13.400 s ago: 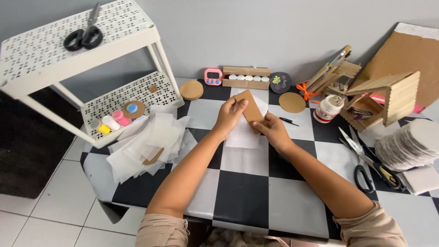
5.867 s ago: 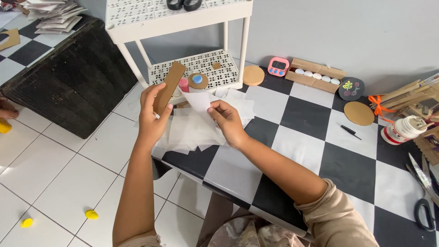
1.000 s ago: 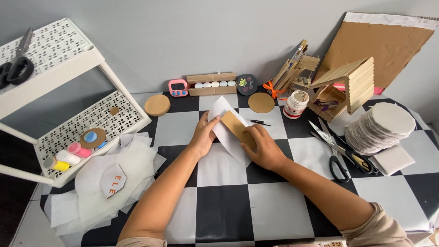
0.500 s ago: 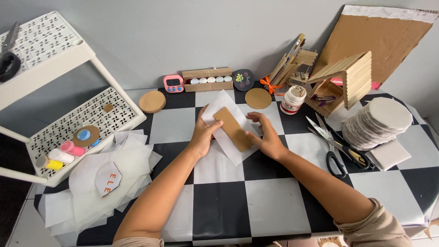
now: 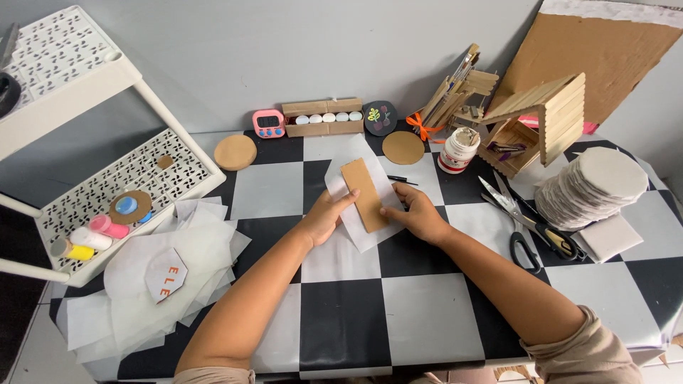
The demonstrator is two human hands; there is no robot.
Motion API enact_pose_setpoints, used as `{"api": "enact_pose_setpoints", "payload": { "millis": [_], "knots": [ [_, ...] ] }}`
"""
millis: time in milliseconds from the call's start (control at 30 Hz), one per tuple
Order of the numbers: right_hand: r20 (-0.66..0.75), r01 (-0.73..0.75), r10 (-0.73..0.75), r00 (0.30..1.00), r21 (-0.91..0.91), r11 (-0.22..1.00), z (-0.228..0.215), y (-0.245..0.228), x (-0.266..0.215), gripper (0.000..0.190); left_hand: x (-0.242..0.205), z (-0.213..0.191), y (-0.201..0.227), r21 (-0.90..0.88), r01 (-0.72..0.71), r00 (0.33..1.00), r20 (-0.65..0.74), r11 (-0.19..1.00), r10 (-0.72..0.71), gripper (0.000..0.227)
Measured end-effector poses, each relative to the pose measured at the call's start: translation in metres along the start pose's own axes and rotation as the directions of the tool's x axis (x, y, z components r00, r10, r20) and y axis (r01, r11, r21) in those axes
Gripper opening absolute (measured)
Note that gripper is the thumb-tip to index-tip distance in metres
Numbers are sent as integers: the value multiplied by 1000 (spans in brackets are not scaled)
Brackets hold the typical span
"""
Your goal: The person is wrapping a piece of cardboard with white paper, folding the edges, and then using scissors to trim the excess paper.
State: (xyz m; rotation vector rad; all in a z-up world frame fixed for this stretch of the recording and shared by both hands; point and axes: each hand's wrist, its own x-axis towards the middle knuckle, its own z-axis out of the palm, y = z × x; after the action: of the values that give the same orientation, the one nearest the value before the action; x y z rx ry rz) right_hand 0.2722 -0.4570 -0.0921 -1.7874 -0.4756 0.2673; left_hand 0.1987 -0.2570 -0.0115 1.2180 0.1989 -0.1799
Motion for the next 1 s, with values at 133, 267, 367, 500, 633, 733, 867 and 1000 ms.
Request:
{"api": "enact_pose_setpoints", "payload": {
  "millis": [133, 267, 367, 500, 633, 733, 867, 1000],
  "knots": [
    [11, -23, 23, 1000, 18, 1000, 2, -18, -2, 32, 16, -8, -13, 72, -17, 996, -81, 997, 22, 34],
    [40, -36, 36, 999, 6, 999, 2, -26, -4, 37, 23, -17, -18, 186, -115, 982, -124, 976, 139, 34],
    [57, -56, 56, 997, -6, 998, 1, -27, -4, 41, 28, -21, -24, 210, -155, 973, -137, 965, 186, 34],
    [54, -69, 70, 996, -11, 998, 1, -26, -6, 41, 25, -16, -22, 239, -192, 965, -132, 952, 228, 36],
    [64, -64, 64, 996, -3, 998, 2, -21, -5, 43, 29, -26, -30, 221, -217, 965, -102, 951, 244, 39],
    [67, -58, 58, 996, 4, 998, 1, -16, -4, 42, 33, -29, -33, 218, -233, 961, -99, 948, 259, 40],
    [66, -69, 70, 995, -17, 997, 0, -10, -2, 40, 34, -31, -35, 257, -239, 960, -85, 936, 268, 37],
    [47, -76, 78, 996, -49, 996, -2, -5, 0, 33, 34, -34, -37, 287, -253, 956, -72, 924, 284, 36]
  ]
}}
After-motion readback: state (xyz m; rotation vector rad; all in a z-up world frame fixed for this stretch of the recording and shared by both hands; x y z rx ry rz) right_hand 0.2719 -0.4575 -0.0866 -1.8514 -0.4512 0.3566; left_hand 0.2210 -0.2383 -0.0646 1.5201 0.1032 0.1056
